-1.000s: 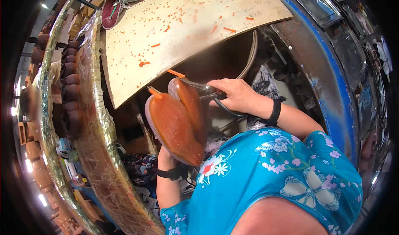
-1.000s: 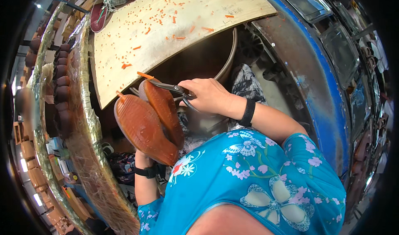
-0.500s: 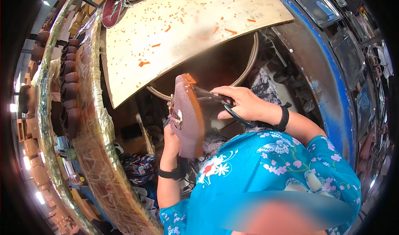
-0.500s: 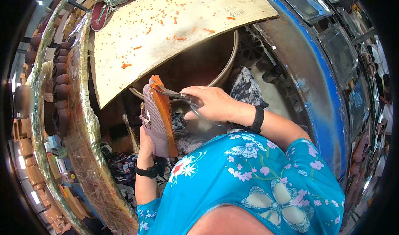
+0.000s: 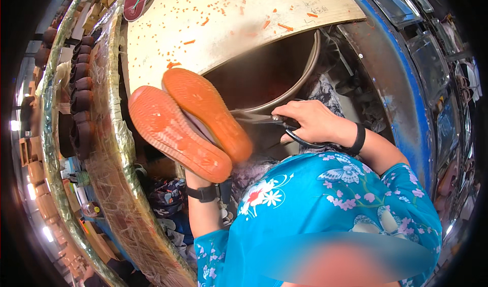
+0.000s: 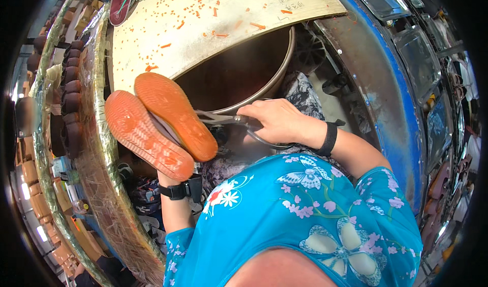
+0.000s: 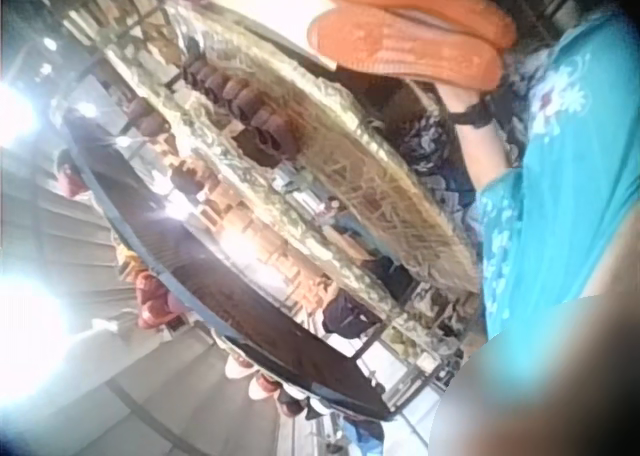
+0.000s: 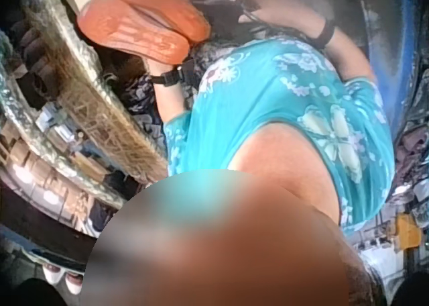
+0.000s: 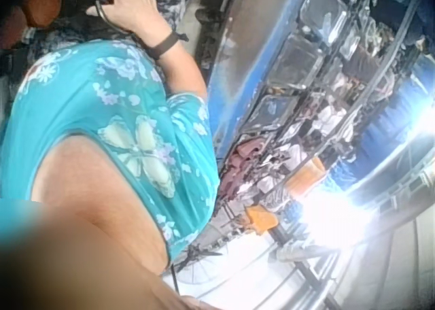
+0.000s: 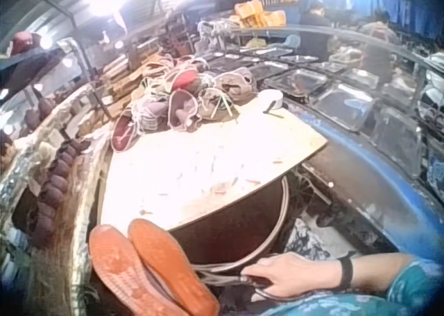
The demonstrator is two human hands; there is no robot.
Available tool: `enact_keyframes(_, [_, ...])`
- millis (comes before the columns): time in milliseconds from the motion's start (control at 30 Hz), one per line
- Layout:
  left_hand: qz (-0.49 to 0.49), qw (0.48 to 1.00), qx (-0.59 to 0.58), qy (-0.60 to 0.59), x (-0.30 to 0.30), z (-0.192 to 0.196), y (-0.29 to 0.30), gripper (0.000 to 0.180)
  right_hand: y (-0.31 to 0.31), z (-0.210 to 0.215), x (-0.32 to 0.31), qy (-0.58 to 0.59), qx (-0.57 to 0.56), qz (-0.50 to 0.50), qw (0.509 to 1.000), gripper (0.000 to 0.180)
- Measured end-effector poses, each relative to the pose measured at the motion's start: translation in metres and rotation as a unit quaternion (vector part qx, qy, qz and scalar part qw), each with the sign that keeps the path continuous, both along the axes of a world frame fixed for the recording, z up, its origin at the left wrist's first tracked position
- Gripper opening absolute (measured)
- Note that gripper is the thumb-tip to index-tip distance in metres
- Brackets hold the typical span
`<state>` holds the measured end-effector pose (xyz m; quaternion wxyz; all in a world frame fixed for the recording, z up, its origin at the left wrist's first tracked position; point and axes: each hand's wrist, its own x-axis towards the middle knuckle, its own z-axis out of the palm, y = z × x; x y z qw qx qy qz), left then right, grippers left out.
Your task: Trimming excess thread and material from finished shoes using snips at a factory station.
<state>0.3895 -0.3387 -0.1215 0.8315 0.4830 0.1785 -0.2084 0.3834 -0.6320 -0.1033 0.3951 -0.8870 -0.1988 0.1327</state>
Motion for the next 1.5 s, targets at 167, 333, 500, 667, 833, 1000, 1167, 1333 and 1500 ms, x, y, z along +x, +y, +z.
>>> enact_keyframes(167, [0.001, 1.0, -0.012, -0.005, 0.019, -0.007, -0.005, 0.04, 0.013, 0.008, 0.006, -0.079, -0.04, 0.022, 0.996, 0.048])
enact_keyframes(333, [0.018, 1.0, -0.018, -0.009, 0.007, -0.013, -0.007, 0.039, 0.02, -0.005, 0.009, -0.15, -0.036, 0.026, 0.988, 0.042])
enact_keyframes(500, [0.047, 0.998, -0.03, -0.02, 0.003, -0.019, -0.011, 0.038, 0.021, -0.02, 0.005, -0.149, -0.037, 0.017, 0.988, 0.039])
enact_keyframes(667, [0.068, 0.996, -0.043, -0.033, 0.0, -0.024, -0.004, 0.037, 0.018, -0.016, 0.002, -0.132, 0.008, 0.012, 0.991, 0.045])
enact_keyframes(833, [0.076, 0.995, -0.05, -0.035, 0.024, -0.033, -0.016, 0.036, 0.036, 0.018, 0.016, -0.154, -0.003, 0.066, 0.986, 0.048])
enact_keyframes(1000, [0.087, 0.994, -0.054, -0.041, 0.035, -0.04, -0.026, 0.035, 0.038, 0.006, 0.022, -0.17, -0.02, 0.078, 0.982, 0.044])
enact_keyframes(1167, [0.099, 0.992, -0.055, -0.061, 0.024, -0.034, -0.025, 0.034, 0.031, -0.004, 0.015, -0.127, 0.017, 0.047, 0.991, 0.039])
enact_keyframes(1333, [0.101, 0.963, 0.184, -0.171, 0.055, -0.028, -0.014, 0.022, 0.004, -0.011, 0.005, -0.037, 0.055, -0.041, 0.997, 0.047])
enact_keyframes(1500, [-0.059, 0.694, 0.626, -0.351, 0.063, -0.013, -0.025, 0.018, -0.018, -0.02, -0.016, -0.052, 0.051, -0.134, 0.988, 0.043])
